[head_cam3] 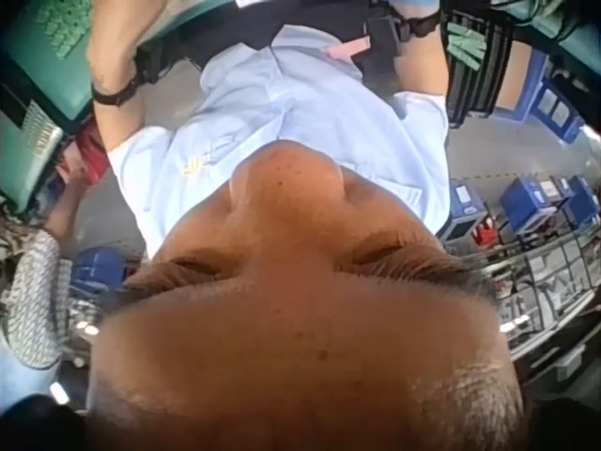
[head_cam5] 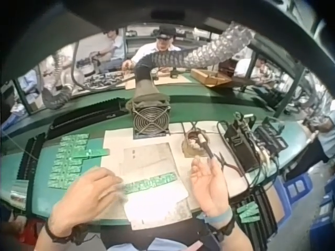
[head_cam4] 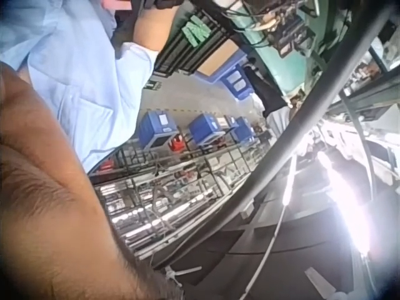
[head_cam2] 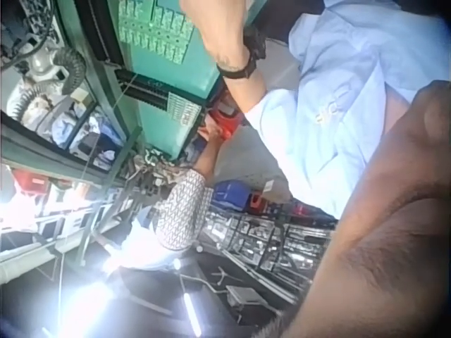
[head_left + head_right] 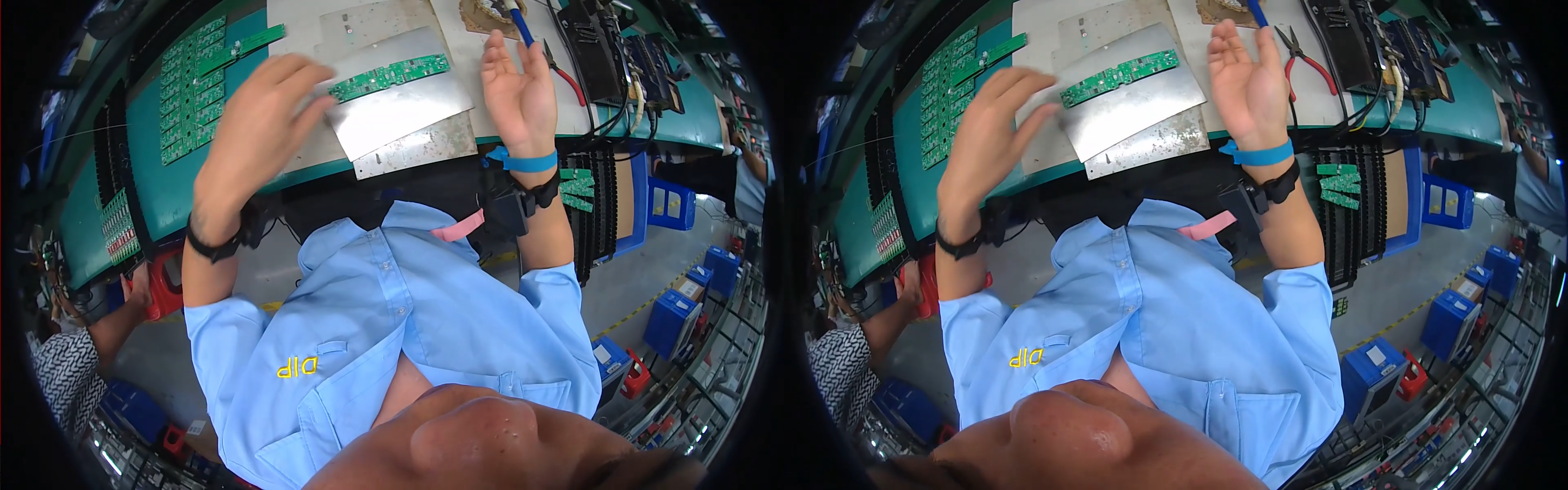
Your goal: Soldering electronic components onto a printed circuit board at a factory workstation.
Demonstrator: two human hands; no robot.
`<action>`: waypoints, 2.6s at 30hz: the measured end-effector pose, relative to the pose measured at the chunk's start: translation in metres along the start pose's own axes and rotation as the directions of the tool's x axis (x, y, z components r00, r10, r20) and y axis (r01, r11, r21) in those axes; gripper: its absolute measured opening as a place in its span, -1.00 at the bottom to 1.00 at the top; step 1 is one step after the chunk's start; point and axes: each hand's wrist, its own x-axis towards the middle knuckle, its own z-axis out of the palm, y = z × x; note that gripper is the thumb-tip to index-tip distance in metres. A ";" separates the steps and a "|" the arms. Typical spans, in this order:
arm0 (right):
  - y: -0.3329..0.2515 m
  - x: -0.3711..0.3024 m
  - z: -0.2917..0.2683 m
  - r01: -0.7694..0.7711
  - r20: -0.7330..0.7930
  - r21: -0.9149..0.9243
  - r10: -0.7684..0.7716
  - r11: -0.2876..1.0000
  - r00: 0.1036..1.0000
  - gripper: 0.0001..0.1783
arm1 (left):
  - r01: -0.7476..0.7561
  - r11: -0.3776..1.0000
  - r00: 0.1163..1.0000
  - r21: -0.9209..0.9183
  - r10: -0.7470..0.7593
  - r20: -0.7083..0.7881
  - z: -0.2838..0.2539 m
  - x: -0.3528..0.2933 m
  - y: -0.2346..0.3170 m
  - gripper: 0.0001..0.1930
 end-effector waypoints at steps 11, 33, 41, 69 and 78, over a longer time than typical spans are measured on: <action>-0.013 0.006 -0.020 0.502 0.158 -0.336 -0.478 0.797 0.864 -0.65 | 0.270 0.813 0.949 0.515 -0.315 0.001 -0.021 -0.084 -0.054 -0.86; 0.037 -0.091 0.006 0.709 0.731 -0.616 -0.086 0.343 0.677 -0.42 | 0.174 0.673 0.985 -0.719 -0.128 0.118 0.065 -0.018 0.049 -0.95; 0.035 -0.085 0.000 0.687 0.711 -0.629 -0.089 0.364 0.697 -0.44 | 0.058 0.803 0.993 -0.594 -0.107 -0.048 0.062 -0.007 0.051 -0.95; -0.006 -0.101 -0.001 0.611 0.558 -0.786 -0.313 0.099 0.768 -0.66 | -0.114 0.956 0.992 -0.268 0.124 0.020 0.059 0.039 -0.022 -0.88; -0.004 -0.083 0.009 0.707 0.685 -0.706 -0.277 -0.026 0.674 -0.80 | -0.165 0.951 0.986 -0.262 0.154 -0.061 0.066 0.040 -0.022 -0.81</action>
